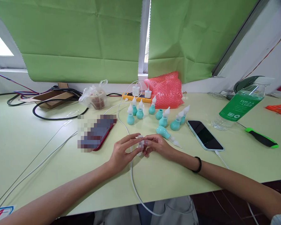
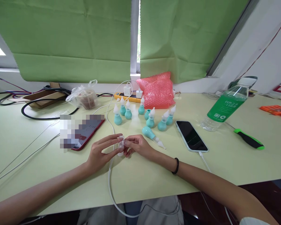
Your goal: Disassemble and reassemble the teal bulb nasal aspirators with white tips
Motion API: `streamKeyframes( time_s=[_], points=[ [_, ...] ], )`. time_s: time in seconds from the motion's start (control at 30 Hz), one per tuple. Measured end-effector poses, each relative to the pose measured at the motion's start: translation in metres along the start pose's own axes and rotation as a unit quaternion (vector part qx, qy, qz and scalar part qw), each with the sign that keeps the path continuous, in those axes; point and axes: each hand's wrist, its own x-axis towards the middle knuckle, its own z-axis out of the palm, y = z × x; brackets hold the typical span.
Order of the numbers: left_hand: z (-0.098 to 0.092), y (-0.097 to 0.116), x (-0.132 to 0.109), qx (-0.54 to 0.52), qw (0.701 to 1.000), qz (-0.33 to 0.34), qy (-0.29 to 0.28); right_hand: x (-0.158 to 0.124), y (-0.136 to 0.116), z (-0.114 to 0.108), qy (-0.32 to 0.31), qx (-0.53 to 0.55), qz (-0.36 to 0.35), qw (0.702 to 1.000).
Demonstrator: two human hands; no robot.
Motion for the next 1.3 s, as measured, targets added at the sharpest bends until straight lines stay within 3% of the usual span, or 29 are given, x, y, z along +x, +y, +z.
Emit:
streamKeyframes(
  time_s=[0.23, 0.53, 0.77, 1.0, 1.3],
  points=[
    [0.000, 0.002, 0.000, -0.007, 1.000, -0.019, -0.014, 0.001, 0.001, -0.005, -0.023, 0.047, 0.024, 0.998],
    [0.001, 0.007, 0.000, -0.058, 0.995, -0.084, -0.018, 0.003, -0.004, -0.003, -0.031, 0.024, 0.052, 0.998],
    [0.001, 0.008, 0.000, -0.076, 0.995, -0.061, -0.017, 0.003, -0.007, -0.004, -0.069, 0.034, 0.075, 0.994],
    [0.001, 0.009, 0.000, -0.077, 0.996, -0.035, -0.025, 0.000, -0.011, -0.001, -0.034, -0.004, 0.061, 0.998],
    [0.001, 0.009, -0.001, -0.092, 0.993, -0.067, -0.030, 0.001, -0.008, -0.005, -0.081, 0.047, 0.053, 0.994]
  ],
)
